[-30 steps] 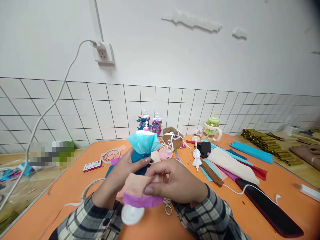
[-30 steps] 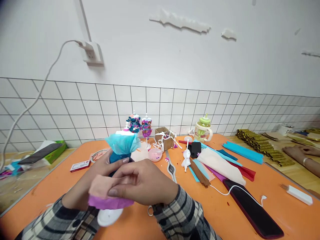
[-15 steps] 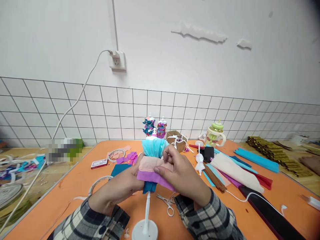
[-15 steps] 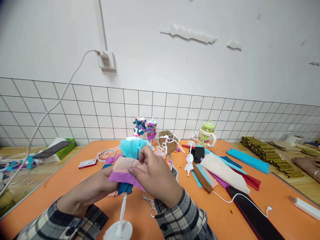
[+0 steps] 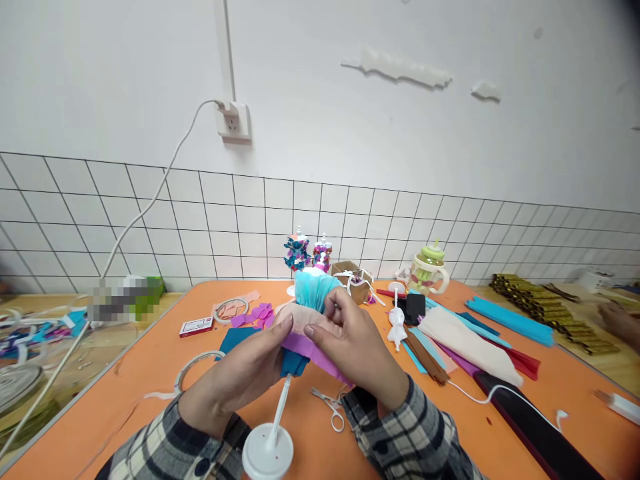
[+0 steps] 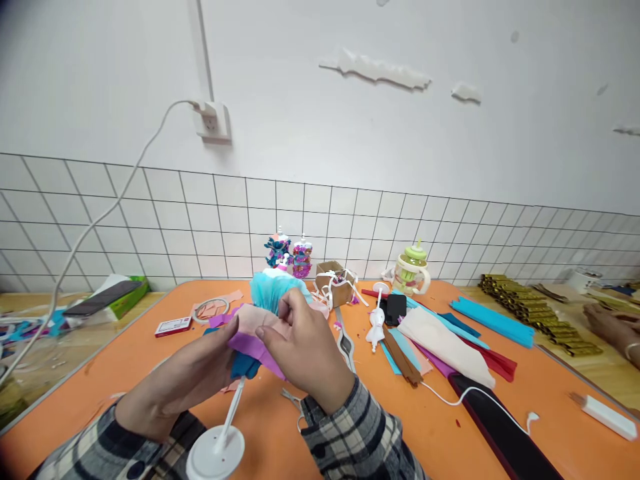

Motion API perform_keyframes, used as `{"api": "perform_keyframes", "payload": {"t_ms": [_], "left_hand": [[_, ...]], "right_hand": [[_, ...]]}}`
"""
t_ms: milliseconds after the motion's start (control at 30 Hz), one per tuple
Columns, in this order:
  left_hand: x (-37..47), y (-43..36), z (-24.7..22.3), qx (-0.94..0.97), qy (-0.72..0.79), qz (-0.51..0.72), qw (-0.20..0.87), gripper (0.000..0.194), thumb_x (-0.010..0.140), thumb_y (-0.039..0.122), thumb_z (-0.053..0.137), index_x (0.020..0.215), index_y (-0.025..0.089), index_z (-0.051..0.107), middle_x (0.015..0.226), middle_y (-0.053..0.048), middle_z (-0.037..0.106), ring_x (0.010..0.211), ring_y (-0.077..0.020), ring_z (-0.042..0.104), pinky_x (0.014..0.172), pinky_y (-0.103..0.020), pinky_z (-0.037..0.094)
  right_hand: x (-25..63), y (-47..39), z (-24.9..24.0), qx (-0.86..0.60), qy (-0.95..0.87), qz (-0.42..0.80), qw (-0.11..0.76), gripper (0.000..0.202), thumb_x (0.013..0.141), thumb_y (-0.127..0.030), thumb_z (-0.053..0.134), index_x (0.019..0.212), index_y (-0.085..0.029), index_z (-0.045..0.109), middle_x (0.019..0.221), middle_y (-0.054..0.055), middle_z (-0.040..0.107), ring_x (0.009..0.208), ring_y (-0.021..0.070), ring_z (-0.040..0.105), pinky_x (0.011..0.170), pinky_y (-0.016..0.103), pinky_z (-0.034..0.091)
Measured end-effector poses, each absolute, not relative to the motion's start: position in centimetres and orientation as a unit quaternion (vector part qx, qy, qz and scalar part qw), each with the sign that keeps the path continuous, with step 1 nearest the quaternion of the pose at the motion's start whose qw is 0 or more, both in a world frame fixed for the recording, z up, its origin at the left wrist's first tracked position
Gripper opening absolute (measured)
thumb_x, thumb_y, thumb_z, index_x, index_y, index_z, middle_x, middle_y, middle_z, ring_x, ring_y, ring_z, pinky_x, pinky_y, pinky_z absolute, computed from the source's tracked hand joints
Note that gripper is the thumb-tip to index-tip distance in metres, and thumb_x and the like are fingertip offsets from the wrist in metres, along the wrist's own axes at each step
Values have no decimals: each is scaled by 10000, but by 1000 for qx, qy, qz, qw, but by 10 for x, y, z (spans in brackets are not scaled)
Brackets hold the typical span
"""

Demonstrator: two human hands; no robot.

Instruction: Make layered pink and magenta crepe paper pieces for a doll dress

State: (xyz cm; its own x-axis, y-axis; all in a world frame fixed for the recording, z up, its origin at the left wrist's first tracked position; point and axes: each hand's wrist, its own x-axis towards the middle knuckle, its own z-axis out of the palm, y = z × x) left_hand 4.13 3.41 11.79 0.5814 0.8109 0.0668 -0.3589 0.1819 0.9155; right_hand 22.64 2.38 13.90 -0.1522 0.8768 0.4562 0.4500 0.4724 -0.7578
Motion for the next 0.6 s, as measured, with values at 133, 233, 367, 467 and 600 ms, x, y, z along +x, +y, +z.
{"api": "perform_keyframes", "payload": {"t_ms": [133,233,367,467,600], "left_hand": [[45,34,119,476,254,418,731,384,860,571,692,838,188,679,700,-5,609,589,-121,476,558,-224,423],[46,34,121,485,265,419,721,370,878,550,681,853,180,685,668,-9,620,569,-118,485,519,-211,400],[46,33,122,483,278,427,712,356,894,536,669,894,180,676,662,-3,619,541,-110,479,494,-209,382],[44,33,122,470,283,436,713,308,914,495,662,945,189,656,705,8,601,567,-109,495,534,-213,411],[41,35,121,476,280,437,710,269,923,463,660,936,197,620,750,4,583,635,-125,534,557,-221,428]], "right_hand": [[224,23,139,-462,-716,238,466,267,811,-277,651,826,-233,389,664,-81,371,612,122,383,563,248,302],[225,21,139,-471,-717,221,464,245,819,-287,643,828,-230,404,689,-71,395,639,127,403,582,252,320],[225,20,140,-474,-721,209,461,231,818,-290,644,835,-227,423,709,-62,415,660,131,416,604,256,330],[225,20,141,-473,-721,214,459,226,819,-287,639,823,-228,420,696,-62,410,650,131,408,593,255,317],[226,20,141,-461,-718,234,466,218,831,-289,628,837,-231,418,706,-59,431,659,130,425,601,254,330]]}}
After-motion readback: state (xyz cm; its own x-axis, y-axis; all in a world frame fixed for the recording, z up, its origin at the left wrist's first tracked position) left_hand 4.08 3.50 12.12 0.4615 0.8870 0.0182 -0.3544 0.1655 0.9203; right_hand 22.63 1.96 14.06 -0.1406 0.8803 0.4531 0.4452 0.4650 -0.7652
